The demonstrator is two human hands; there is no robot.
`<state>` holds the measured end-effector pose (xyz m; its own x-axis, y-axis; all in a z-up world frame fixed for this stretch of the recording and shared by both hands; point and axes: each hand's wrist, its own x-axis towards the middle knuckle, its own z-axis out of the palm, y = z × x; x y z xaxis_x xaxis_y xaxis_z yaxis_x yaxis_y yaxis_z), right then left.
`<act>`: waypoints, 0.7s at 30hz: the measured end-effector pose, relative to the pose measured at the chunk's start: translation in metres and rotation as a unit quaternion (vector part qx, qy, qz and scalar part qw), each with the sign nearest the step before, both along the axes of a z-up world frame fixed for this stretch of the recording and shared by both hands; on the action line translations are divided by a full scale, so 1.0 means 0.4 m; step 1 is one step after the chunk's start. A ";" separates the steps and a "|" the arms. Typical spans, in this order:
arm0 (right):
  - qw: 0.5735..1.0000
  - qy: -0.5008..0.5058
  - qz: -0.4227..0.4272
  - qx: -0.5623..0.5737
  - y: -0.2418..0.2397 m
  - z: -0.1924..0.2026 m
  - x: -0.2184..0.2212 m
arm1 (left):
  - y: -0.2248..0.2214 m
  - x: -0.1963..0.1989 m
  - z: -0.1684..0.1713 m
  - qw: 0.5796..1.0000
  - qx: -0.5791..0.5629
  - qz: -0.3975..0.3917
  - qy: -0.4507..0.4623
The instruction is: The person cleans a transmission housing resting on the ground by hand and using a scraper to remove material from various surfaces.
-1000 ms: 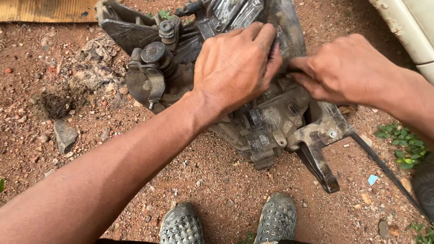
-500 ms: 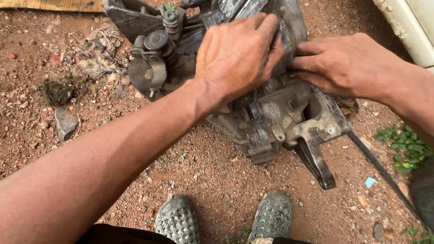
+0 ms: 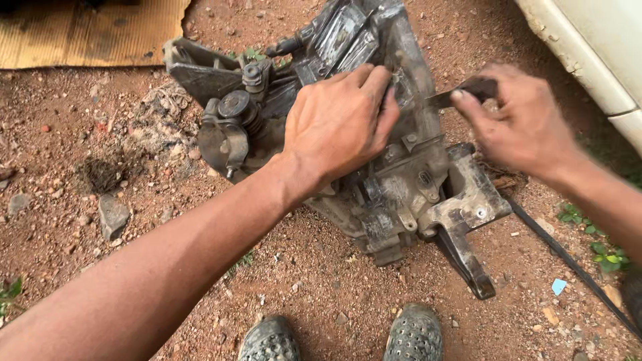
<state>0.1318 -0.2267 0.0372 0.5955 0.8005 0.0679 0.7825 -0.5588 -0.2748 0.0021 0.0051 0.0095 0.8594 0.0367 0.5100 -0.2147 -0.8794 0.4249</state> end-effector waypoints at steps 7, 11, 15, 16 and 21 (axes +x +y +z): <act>0.983 0.090 -0.158 -0.026 0.105 -0.004 -0.052 | -0.001 -0.015 0.013 1.000 -0.011 0.004 0.010; 0.982 0.101 -0.156 -0.032 0.161 0.050 -0.103 | -0.001 -0.016 0.029 0.999 -0.028 -0.001 0.025; 0.944 0.240 -0.206 -0.095 0.180 0.095 -0.099 | -0.002 -0.016 0.028 1.000 -0.005 0.006 0.013; 0.954 0.206 -0.202 -0.079 0.186 0.089 -0.110 | 0.000 -0.016 0.025 1.000 -0.006 0.005 0.014; 0.956 0.245 -0.136 -0.091 0.145 0.051 -0.122 | -0.008 -0.024 0.045 1.000 -0.018 0.006 0.008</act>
